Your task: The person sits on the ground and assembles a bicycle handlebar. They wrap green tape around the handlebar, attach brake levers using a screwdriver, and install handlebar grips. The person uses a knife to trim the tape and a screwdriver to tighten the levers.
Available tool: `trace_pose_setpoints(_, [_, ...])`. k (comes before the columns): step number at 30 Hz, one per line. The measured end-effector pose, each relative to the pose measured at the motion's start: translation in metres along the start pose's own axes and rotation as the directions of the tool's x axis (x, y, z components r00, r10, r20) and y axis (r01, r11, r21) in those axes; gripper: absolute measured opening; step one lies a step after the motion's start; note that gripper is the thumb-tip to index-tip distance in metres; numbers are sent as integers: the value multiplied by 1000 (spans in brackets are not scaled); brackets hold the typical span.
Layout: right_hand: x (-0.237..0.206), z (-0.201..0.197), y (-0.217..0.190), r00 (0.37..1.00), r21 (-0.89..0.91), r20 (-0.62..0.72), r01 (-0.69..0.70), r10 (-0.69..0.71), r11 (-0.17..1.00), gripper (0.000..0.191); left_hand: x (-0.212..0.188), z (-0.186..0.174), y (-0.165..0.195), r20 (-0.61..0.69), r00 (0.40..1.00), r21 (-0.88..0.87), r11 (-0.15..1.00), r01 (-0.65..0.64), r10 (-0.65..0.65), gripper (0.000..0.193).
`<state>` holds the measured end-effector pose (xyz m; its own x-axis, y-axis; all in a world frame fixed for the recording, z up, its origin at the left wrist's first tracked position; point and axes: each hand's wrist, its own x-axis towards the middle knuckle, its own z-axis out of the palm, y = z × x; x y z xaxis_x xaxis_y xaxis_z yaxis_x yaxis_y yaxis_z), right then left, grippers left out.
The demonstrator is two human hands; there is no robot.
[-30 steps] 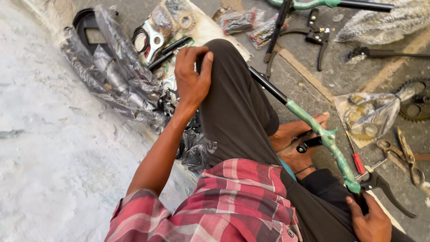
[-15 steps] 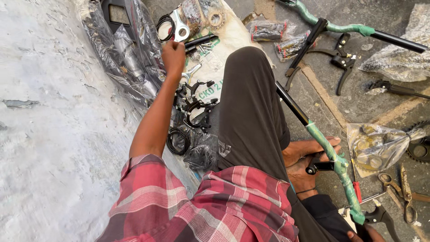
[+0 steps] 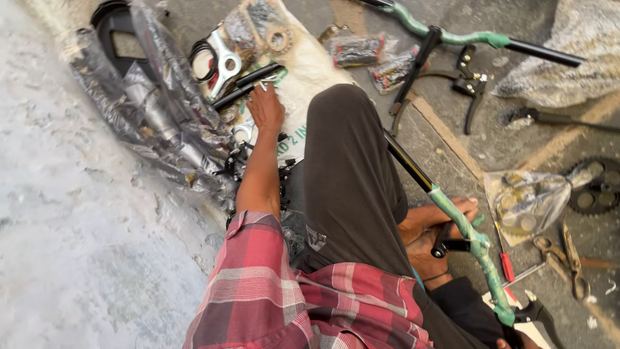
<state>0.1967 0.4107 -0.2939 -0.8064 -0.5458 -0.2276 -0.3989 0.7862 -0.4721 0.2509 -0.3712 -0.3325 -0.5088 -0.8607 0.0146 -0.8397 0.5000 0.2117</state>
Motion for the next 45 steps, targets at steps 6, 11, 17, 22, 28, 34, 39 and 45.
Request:
trace_pose_setpoints(6, [-21,-36,-56,943,19,-131,-305,305,952,51,4,-19,23,-196,975,-305,951,45,-109,15])
trace_pose_setpoints(11, [-17,-77,-186,804,347,-350,-365,481,864,33,-79,-111,97,-452,890,-769,536,-349,-68,8])
trace_pose_setpoints(17, [38,-69,-287,925,813,-57,-175,376,555,31,-248,-173,190,-115,691,-959,101,-264,713,20])
trace_pose_setpoints(22, [52,-57,-281,929,910,22,-172,371,377,42,-298,-154,218,43,521,-995,84,-54,853,19])
trace_pose_setpoints(28, [32,-47,-263,930,908,-35,-123,365,401,36,-329,-137,218,29,390,-992,74,-101,920,18])
trace_pose_setpoints(34, [28,-46,-249,928,940,62,-178,367,292,19,-335,-136,221,50,338,-985,102,-137,940,19])
trace_pose_setpoints(39, [25,-47,-239,957,979,-76,19,279,201,21,-339,-138,225,69,309,-979,124,-162,948,18])
trace_pose_setpoints(45, [24,-48,-231,945,942,110,-198,307,272,19,-342,-138,227,75,320,-971,142,-191,945,18])
